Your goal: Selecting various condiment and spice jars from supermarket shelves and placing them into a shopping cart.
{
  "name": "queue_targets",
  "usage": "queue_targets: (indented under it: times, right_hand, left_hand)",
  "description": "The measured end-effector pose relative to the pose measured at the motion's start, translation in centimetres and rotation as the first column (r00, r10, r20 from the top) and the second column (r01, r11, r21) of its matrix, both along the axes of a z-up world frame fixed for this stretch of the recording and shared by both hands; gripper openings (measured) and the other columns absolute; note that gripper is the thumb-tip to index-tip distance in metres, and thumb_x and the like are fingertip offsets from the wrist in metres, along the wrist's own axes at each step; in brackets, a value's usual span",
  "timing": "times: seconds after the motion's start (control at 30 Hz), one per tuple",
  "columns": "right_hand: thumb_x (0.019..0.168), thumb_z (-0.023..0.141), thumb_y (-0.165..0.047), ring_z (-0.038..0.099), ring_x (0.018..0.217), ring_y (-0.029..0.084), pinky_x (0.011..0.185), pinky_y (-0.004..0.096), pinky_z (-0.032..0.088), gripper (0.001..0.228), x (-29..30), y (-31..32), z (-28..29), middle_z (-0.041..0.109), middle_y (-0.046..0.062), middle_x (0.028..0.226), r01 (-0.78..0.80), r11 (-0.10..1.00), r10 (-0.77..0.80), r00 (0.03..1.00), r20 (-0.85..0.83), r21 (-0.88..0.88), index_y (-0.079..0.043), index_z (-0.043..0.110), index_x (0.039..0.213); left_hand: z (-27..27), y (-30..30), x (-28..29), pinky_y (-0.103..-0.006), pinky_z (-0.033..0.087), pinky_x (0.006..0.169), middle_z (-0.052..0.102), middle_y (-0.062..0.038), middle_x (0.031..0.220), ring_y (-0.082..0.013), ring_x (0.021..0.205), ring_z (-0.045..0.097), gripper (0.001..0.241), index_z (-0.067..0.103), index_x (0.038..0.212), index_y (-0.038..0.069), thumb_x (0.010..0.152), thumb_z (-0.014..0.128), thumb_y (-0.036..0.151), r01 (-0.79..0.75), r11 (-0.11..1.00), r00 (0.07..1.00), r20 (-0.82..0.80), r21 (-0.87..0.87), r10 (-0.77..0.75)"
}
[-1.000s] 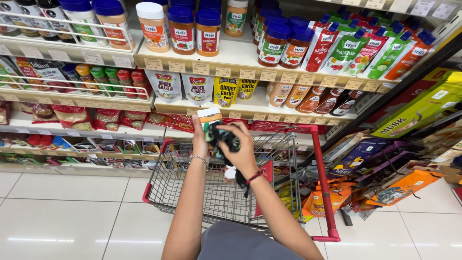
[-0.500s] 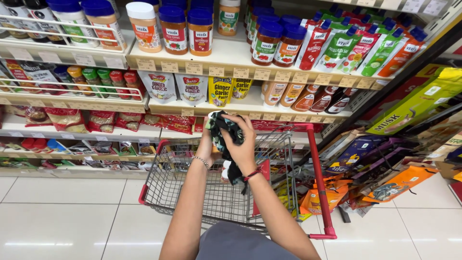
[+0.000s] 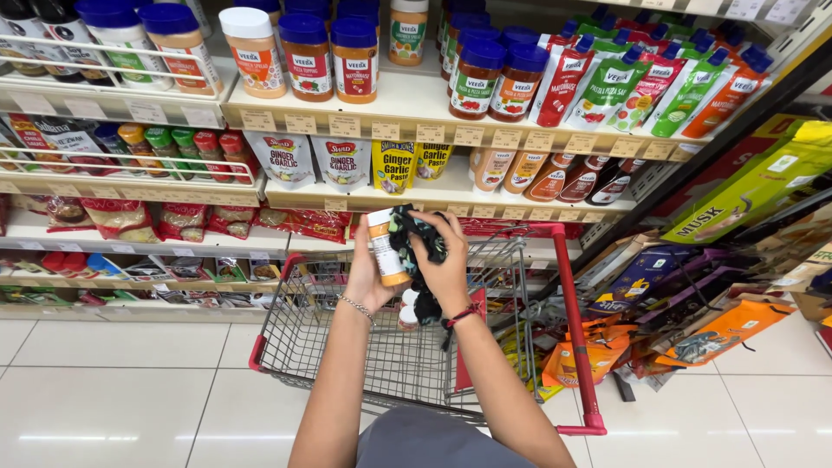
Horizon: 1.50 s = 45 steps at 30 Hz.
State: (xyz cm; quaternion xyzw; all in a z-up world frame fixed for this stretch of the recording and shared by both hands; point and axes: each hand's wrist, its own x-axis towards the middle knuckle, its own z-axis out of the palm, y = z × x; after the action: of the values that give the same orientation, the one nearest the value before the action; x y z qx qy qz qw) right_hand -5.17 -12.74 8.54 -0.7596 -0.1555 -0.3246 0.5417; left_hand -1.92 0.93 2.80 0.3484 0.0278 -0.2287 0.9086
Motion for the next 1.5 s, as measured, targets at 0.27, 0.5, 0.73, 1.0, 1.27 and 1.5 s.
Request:
queue_targets:
  times: [0.27,0.5,0.73,1.0,1.27,1.5]
  right_hand:
    - [0.075,0.078,0.001,0.069,0.101,0.026,0.092,0.034,0.055,0.036,-0.9,-0.7,0.8,0.065,0.011,0.107,-0.126,0.986,0.131,0.991,0.037,-0.113,-0.009,0.076,0.109]
    - [0.076,0.078,0.0,0.069,0.102,0.027,0.093,0.034,0.054,0.037,-0.5,-0.9,0.9,0.065,0.011,0.108,-0.124,0.986,0.13,0.991,0.044,-0.115,-0.009,0.075,0.111]
    - [0.086,0.072,0.001,0.067,0.106,0.021,0.097,0.031,0.05,0.029,1.6,-2.6,-1.4,0.069,0.009,0.11,-0.111,0.99,0.11,0.994,0.021,0.086,-0.003,0.073,0.115]
    - [0.111,0.047,-0.029,0.063,0.096,0.01,0.093,0.026,0.049,0.037,6.3,-7.6,-9.6,0.072,0.005,0.1,-0.156,0.922,0.234,0.954,-0.189,0.355,-0.002,0.071,0.103]
    - [0.094,0.084,-0.024,0.06,0.089,0.015,0.088,0.033,0.048,0.033,4.8,-10.6,-4.4,0.07,0.011,0.093,-0.285,0.957,0.266,0.936,-0.229,-0.056,0.004,0.066,0.091]
    - [0.077,0.087,-0.026,0.064,0.095,0.02,0.091,0.035,0.052,0.066,4.0,-6.1,2.8,0.071,0.01,0.11,-0.286,0.886,0.22,0.953,-0.21,-0.366,-0.01,0.066,0.137]
  left_hand:
    - [1.0,-1.1,-0.5,-0.05,0.056,0.097,0.069,-0.009,0.124,-0.0265,0.117,0.066,0.087,0.062,0.129,0.015,0.082,0.042,0.085,-0.058,0.98,0.998,0.009,-0.19,0.061]
    - [-0.7,-2.1,1.3,-0.0441,0.055,0.095,0.071,-0.003,0.124,-0.0186,0.114,0.069,0.08,0.063,0.132,0.02,0.084,0.046,0.08,-0.215,0.963,0.976,0.007,0.16,0.217]
    - [-0.6,-3.3,1.1,-0.0414,0.058,0.084,0.072,-0.002,0.112,-0.0158,0.101,0.07,0.08,0.062,0.13,0.02,0.087,0.035,0.082,-0.238,0.951,0.971,0.018,0.2,0.239]
    - [-2.3,-5.0,2.7,-0.0404,0.06,0.084,0.073,-0.004,0.115,-0.017,0.102,0.072,0.072,0.061,0.132,0.016,0.096,0.041,0.074,-0.38,0.925,0.92,0.098,-0.028,0.381]
    - [-0.5,-7.0,2.9,-0.0511,0.061,0.092,0.057,-0.013,0.133,-0.0249,0.119,0.065,0.066,0.024,0.14,0.015,0.095,0.054,0.052,-0.554,0.831,0.829,0.062,-0.048,0.556]
    - [-1.0,-4.4,4.9,-0.0435,0.053,0.099,0.046,-0.014,0.148,-0.0284,0.135,0.051,0.073,0.017,0.156,0.014,0.098,0.06,0.027,-0.434,0.875,0.817,0.315,-0.212,0.482]
